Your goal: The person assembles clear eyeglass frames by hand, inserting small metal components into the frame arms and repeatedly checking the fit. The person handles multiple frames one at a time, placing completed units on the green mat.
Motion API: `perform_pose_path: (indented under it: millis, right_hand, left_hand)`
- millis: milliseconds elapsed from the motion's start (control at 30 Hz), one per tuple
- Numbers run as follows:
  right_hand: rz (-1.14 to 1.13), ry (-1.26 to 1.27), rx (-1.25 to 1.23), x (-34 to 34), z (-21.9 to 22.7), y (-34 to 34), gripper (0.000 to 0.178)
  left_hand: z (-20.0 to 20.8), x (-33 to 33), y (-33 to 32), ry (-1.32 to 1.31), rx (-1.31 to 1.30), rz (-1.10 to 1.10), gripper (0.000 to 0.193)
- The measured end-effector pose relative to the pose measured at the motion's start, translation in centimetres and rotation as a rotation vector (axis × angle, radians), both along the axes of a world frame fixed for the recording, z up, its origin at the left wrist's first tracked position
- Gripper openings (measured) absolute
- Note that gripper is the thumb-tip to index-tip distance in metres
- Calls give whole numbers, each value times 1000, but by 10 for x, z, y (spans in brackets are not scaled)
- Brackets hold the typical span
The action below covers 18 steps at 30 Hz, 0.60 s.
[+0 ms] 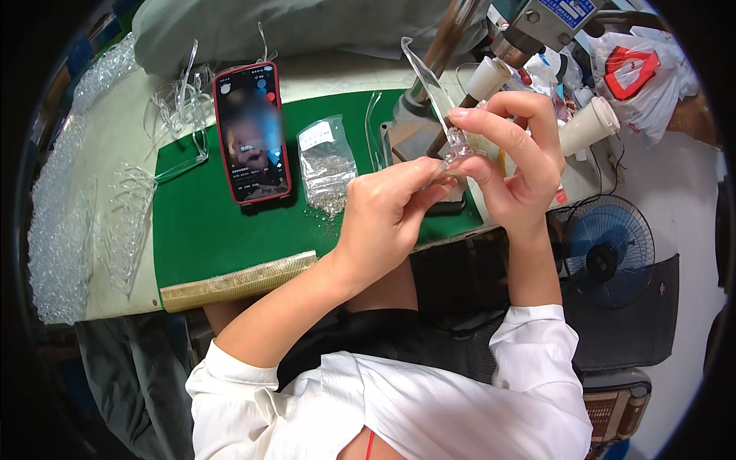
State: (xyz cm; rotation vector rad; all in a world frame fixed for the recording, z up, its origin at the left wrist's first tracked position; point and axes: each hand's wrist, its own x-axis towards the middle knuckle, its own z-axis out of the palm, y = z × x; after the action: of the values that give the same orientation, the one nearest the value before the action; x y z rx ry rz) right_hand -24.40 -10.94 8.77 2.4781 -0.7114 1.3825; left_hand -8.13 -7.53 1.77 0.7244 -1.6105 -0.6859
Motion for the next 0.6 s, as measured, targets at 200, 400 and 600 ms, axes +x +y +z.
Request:
perform_pose_path:
  millis: [200,400,600]
  right_hand:
    - [-2,3,23,2,-1,0,39]
    - [36,-3,-2,0,-3,-3,38]
    - [13,22,6,1,0,0,36]
  left_hand:
    - [-3,1,0,6,-6,13,15]
    - [-4,0,-1,16,-24,14,16]
    - [-3,0,0,11,-7,15,15]
